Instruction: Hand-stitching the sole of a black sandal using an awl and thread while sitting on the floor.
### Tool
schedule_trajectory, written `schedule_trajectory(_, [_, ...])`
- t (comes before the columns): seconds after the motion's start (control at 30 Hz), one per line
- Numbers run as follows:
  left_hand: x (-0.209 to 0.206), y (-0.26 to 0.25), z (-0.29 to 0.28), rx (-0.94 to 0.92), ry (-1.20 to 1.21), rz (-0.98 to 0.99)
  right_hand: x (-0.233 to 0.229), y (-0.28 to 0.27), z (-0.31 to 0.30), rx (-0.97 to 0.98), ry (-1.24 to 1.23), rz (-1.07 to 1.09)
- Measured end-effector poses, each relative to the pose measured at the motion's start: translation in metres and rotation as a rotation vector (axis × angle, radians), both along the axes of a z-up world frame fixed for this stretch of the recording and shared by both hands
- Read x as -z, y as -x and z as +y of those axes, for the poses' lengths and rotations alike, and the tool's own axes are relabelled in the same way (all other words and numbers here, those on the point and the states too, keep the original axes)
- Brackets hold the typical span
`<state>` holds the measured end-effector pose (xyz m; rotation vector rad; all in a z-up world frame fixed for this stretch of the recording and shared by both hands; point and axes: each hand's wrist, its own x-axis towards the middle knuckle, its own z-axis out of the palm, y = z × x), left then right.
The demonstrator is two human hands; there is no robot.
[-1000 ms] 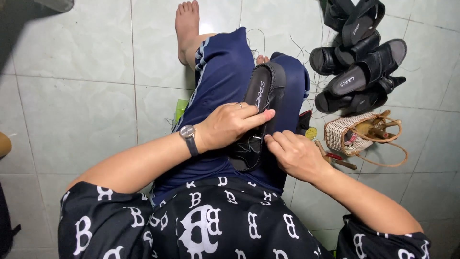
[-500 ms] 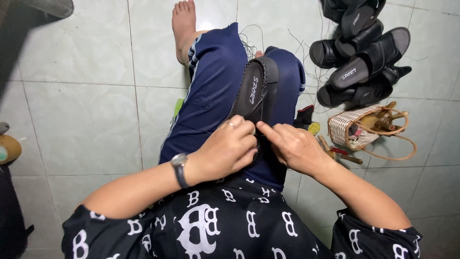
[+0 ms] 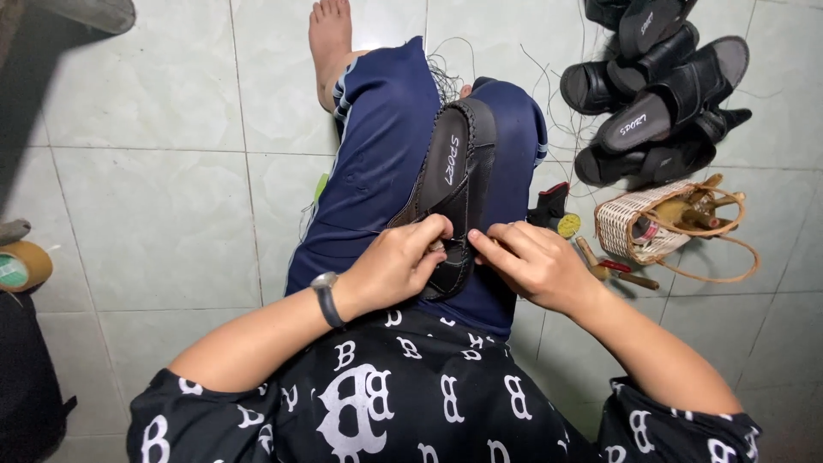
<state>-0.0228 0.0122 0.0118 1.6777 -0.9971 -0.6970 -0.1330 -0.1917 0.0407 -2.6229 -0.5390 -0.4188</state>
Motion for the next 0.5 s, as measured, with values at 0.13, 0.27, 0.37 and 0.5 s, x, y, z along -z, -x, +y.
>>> schedule_trajectory(0.13, [-0.002, -0.008, 0.006, -0.035, 0.008, 0.264, -0.038, 0.004, 0.002, 0.069, 0.352, 0.169])
schedule_trajectory(0.27, [-0.007, -0.011, 0.011, -0.080, 0.061, 0.684, -0.095, 0.017, -0.021, 0.306, 0.548, 0.660])
schedule_trajectory(0.37, [0.005, -0.027, 0.022, -0.071, 0.155, 0.991, -0.087, 0.024, -0.020, 0.190, 0.512, 0.720])
schedule_trajectory(0.5, [-0.007, -0.028, 0.031, -0.202, 0.032, 0.589, -0.021, 0.019, -0.002, 0.168, -0.255, 0.493])
